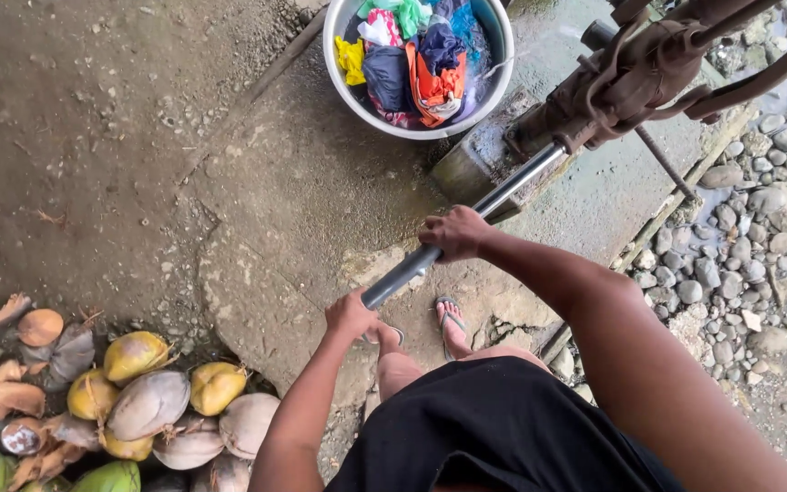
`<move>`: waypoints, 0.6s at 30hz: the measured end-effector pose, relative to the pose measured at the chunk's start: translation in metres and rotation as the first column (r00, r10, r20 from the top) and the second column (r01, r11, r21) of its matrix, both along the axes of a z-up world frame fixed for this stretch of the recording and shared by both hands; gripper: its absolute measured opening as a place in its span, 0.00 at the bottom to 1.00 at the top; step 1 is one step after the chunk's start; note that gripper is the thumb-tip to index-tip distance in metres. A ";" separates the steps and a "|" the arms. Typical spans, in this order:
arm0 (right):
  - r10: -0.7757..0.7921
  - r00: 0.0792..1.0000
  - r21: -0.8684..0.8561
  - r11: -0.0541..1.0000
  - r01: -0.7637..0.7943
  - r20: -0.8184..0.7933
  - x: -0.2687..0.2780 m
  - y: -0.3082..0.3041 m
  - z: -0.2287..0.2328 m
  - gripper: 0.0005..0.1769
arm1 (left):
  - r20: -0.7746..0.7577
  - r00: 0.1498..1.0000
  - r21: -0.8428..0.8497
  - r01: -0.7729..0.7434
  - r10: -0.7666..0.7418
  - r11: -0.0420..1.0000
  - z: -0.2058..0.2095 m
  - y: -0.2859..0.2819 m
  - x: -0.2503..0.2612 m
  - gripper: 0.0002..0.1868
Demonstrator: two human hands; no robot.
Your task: Operating a manual hand pump to fill a basin with water for laundry.
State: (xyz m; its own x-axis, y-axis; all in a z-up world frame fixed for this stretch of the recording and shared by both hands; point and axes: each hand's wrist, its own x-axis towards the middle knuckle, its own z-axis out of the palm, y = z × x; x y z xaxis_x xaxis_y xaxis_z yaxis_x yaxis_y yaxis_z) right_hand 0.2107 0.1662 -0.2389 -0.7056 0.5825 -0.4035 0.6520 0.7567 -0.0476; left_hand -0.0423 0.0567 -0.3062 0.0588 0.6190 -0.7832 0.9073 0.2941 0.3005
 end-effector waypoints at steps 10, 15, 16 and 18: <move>0.061 0.966 -0.039 0.997 -0.073 -0.250 0.013 -0.017 0.082 0.23 | -0.059 0.997 -0.007 0.048 -0.048 0.999 0.197 -0.037 0.012 0.28; 0.014 0.915 -0.298 0.943 -0.146 -0.404 0.021 -0.014 0.185 0.24 | -0.165 0.977 0.108 0.156 -0.137 0.982 0.316 -0.050 0.027 0.26; 0.018 0.913 -0.302 0.941 -0.153 -0.407 0.027 -0.013 0.194 0.24 | -0.168 0.977 0.102 0.150 -0.132 0.983 0.338 -0.051 0.035 0.26; -0.033 0.832 -0.326 0.928 -0.181 -0.554 0.039 -0.008 0.212 0.29 | -0.298 0.930 0.167 0.272 -0.214 0.948 0.380 -0.047 0.048 0.25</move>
State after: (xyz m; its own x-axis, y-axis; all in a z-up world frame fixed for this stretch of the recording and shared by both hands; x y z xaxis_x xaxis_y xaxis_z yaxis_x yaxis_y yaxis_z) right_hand 0.2499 0.1579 -0.0274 -0.9039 0.4140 -0.1078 0.3805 0.6631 -0.6446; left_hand 0.0060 0.0094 0.0734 0.0293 0.7590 -0.6505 0.9981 0.0136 0.0609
